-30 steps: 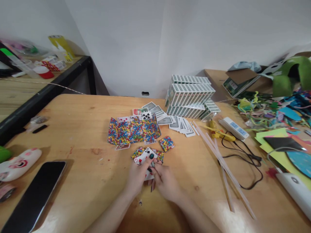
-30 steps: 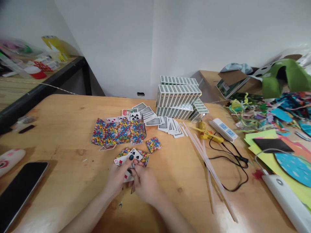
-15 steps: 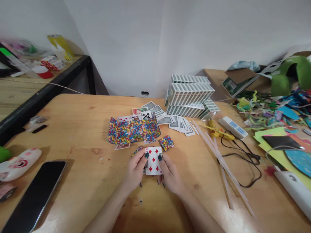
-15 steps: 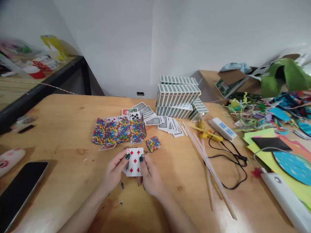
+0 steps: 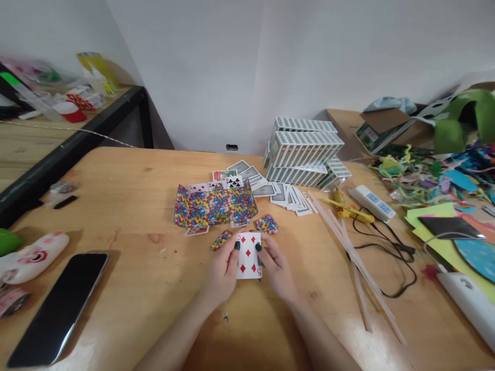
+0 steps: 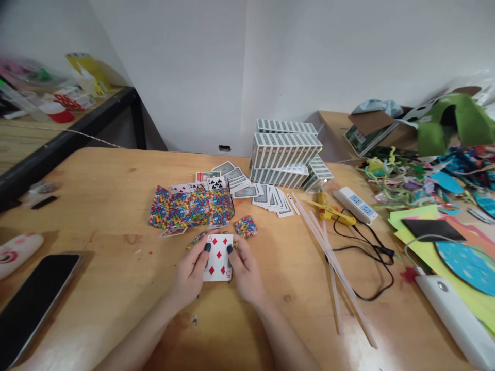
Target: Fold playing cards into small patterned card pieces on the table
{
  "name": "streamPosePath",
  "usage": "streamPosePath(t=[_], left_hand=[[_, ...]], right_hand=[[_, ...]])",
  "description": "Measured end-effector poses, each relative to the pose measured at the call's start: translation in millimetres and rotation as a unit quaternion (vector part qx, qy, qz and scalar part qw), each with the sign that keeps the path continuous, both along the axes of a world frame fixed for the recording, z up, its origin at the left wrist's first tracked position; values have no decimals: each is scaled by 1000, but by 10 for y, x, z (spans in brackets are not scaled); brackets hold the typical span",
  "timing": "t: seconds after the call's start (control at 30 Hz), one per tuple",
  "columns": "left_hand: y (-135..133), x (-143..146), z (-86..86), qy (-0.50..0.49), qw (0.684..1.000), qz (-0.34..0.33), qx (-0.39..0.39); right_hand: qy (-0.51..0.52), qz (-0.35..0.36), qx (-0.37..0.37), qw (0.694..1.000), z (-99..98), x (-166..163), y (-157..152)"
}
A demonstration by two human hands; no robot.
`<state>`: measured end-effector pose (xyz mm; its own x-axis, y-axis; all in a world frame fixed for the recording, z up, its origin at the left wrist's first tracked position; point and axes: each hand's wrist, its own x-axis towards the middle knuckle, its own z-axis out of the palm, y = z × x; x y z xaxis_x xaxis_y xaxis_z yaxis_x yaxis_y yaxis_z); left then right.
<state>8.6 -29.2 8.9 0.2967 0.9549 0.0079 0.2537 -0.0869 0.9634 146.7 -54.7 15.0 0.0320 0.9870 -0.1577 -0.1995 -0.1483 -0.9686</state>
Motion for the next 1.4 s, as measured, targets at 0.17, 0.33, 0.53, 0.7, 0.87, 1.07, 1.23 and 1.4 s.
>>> streamPosePath(t=[0.17, 0.33, 0.53, 0.7, 0.87, 1.07, 1.23, 1.4], left_hand=[[-52, 74, -25, -46, 996, 56, -47], [-50, 95, -33, -62, 994, 73, -61], [-27, 73, -11, -60, 995, 58, -54], [-30, 62, -22, -51, 996, 56, -37], [-26, 79, -29, -46, 998, 46, -4], [-19, 104, -26, -69, 995, 58, -40], [-10, 124, 13, -84, 989, 76, -93], [3, 146, 52, -120, 980, 83, -134]], right_hand=[[12, -19, -23, 999, -4, -18, -9], [16, -31, -19, 999, -25, -41, -18], [21, -46, -18, 999, -24, -73, -33], [13, -62, -27, 998, -6, -82, -24], [11, -73, -52, 996, -16, -77, -13], [30, -85, -56, 994, -45, -89, -30], [45, -88, -57, 993, -52, -102, -42], [61, -97, -56, 992, -51, -123, -43]])
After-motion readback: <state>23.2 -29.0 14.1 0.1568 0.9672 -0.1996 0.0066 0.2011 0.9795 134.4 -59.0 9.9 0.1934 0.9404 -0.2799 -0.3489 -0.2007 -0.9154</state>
